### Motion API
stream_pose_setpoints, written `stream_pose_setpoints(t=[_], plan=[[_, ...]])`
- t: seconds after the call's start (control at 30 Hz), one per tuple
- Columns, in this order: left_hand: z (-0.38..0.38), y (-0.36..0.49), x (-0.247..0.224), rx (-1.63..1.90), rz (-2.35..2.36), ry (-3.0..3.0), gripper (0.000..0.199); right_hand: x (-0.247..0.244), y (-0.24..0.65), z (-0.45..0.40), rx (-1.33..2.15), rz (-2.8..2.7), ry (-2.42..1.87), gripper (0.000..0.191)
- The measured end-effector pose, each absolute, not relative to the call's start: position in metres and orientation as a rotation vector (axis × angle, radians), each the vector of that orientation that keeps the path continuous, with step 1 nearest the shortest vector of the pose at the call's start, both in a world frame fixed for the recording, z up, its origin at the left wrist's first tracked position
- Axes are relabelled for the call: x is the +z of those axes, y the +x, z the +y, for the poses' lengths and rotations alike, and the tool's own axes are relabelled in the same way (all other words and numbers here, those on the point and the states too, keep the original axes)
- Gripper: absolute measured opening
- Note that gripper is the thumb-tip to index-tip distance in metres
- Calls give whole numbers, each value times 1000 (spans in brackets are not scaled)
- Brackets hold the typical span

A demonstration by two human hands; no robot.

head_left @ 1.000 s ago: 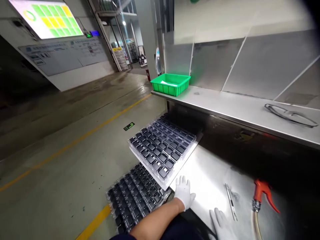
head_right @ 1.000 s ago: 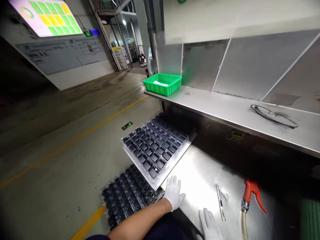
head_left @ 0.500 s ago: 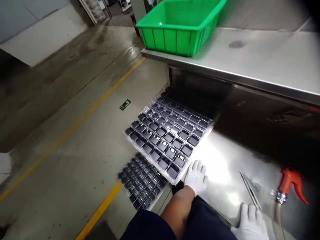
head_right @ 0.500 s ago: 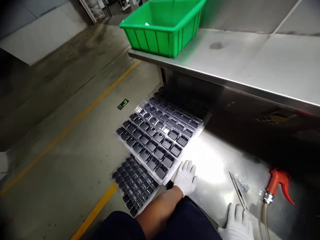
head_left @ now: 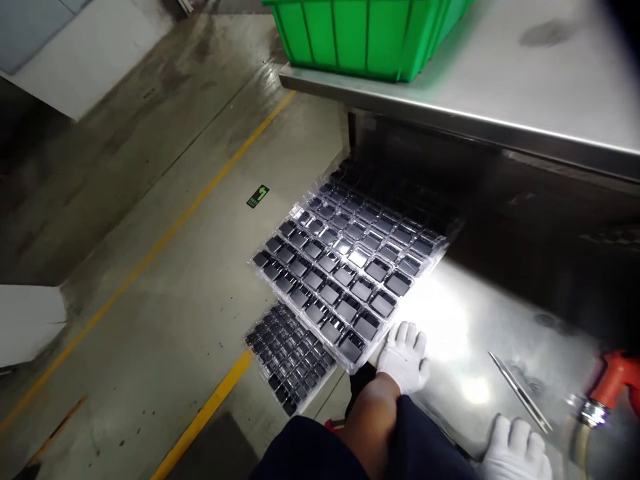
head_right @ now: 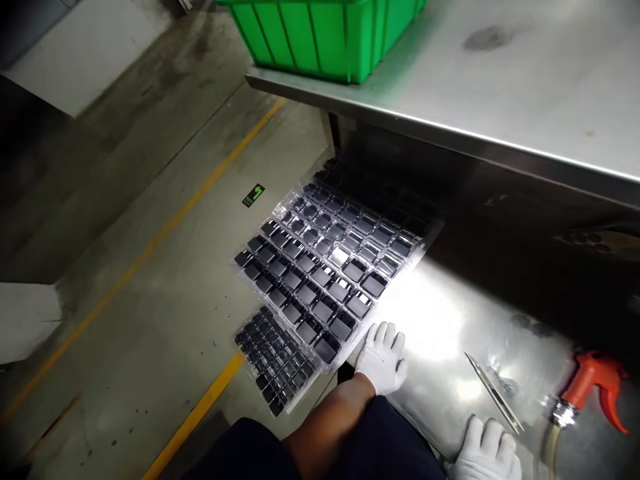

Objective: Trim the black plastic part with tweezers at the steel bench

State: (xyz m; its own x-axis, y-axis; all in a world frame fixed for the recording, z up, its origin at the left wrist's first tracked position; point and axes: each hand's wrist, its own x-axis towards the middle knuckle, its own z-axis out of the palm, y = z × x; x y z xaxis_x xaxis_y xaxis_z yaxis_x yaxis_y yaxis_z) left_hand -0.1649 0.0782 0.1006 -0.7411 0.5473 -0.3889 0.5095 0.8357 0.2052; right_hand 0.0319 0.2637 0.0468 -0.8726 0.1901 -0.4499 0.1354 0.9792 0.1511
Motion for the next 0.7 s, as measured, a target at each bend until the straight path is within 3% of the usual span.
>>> stream_pose_setpoints(t=[0.17,0.5,0.7], plan=[[85,-165,94,24,2578,771,70,43,24,259,16,2572,396,61],[122,-173,103,-317,2732,854,51,5,17,256,-204,2410,832,77],[145,-163,135,-601,2721,980,44,19,7,249,-364,2436,976,85]])
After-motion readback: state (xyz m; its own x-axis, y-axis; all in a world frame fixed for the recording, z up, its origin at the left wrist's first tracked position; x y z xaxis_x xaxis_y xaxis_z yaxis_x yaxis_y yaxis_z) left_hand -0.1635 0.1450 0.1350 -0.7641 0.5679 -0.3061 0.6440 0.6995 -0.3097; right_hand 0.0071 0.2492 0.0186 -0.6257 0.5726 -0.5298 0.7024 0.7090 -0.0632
